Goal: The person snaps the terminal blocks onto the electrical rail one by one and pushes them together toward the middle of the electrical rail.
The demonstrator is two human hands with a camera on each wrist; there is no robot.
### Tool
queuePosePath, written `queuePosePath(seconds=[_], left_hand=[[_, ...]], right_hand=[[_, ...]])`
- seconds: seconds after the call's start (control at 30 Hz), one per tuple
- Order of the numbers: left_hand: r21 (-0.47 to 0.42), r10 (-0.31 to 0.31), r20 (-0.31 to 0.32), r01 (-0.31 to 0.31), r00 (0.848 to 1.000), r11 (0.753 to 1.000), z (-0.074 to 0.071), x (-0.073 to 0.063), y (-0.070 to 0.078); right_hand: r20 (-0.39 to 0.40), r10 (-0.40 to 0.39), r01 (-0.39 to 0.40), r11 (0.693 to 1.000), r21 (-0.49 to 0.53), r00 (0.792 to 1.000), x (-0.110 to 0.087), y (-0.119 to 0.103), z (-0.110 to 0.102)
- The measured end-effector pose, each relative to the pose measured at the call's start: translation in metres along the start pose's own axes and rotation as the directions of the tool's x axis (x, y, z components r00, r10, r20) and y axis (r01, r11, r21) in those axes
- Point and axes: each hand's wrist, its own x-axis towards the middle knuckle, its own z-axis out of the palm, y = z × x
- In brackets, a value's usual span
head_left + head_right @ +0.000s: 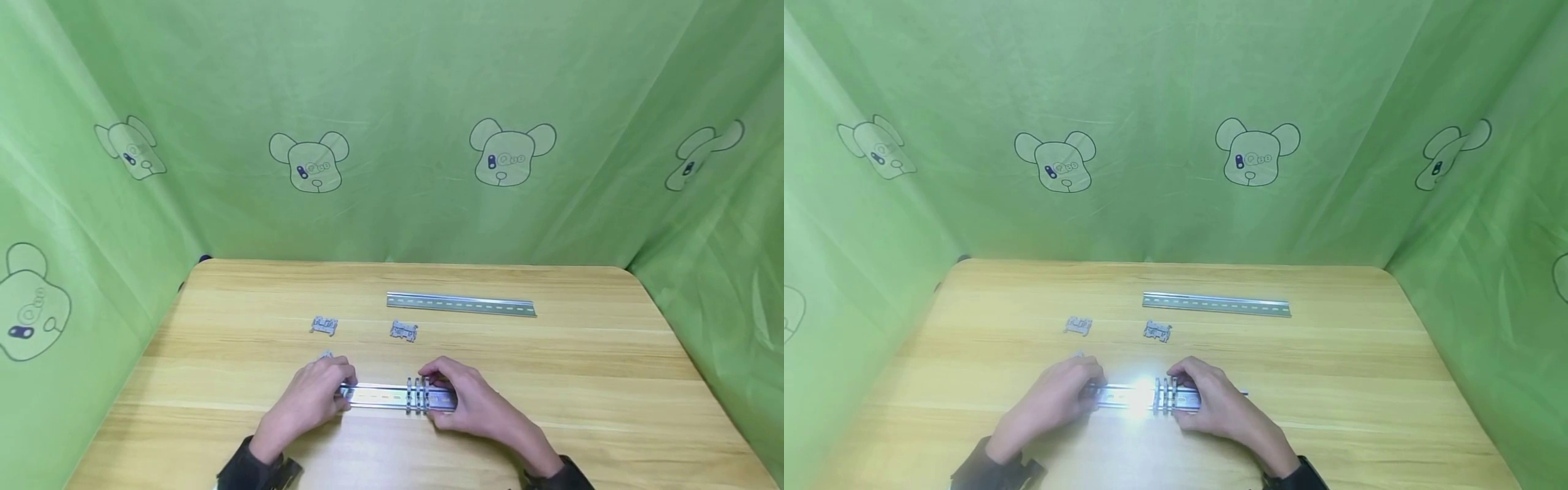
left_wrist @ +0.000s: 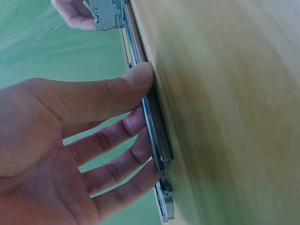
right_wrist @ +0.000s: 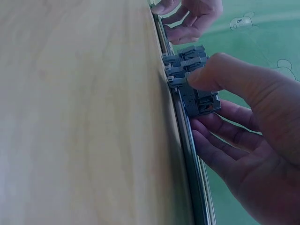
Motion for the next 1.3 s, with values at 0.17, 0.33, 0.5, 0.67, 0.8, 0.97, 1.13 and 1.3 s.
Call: queuePosePath(seconds=[0.17, 0.33, 0.5, 0.67, 0.8, 0.97, 1.13, 1.3], left_hand=[[-0.004, -0.001, 0.005, 0.001, 1.0, 1.0, 0.0, 0.0, 0.0], [-0.008, 0.001, 0.003, -0.001, 1.0, 1.0, 0.0, 0.001, 0.0], [-0.01, 0.006, -0.003, -0.006, 1.0, 1.0, 0.0, 0.001, 0.001], [-0.012, 0.004, -0.003, -0.004, 1.0, 1.0, 0.0, 0.001, 0.001], [-0.011, -0.001, 0.0, 0.001, 1.0, 1.0, 0.0, 0.0, 0.0], [-0.02, -0.003, 0.003, 0.003, 1.0, 1.0, 0.0, 0.0, 0.0], [-0.029, -0.005, 0.003, 0.006, 1.0, 1.0, 0.001, 0.0, 0.0], [-0.029, -0.012, 0.005, 0.012, 1.0, 1.0, 0.0, 0.0, 0.001]], right_hand=[[0.005, -0.006, 0.006, 1.0, -0.008, 1.0, 0.002, -0.003, 0.002], [0.01, -0.008, 0.008, 1.0, -0.013, 1.0, 0.005, -0.005, 0.003], [0.006, -0.03, 0.03, 0.999, -0.013, 1.0, 0.007, -0.007, 0.005], [0.005, -0.04, 0.04, 0.999, -0.021, 0.999, 0.009, -0.009, 0.007], [0.021, -0.026, 0.026, 1.0, -0.016, 0.999, 0.01, -0.011, 0.007], [0.051, -0.011, 0.012, 1.0, -0.014, 0.999, 0.011, -0.013, 0.006], [0.056, -0.004, 0.006, 1.0, -0.03, 0.998, 0.011, -0.015, 0.008], [0.043, 0.019, -0.017, 0.999, -0.048, 0.999, 0.012, -0.017, 0.011]])
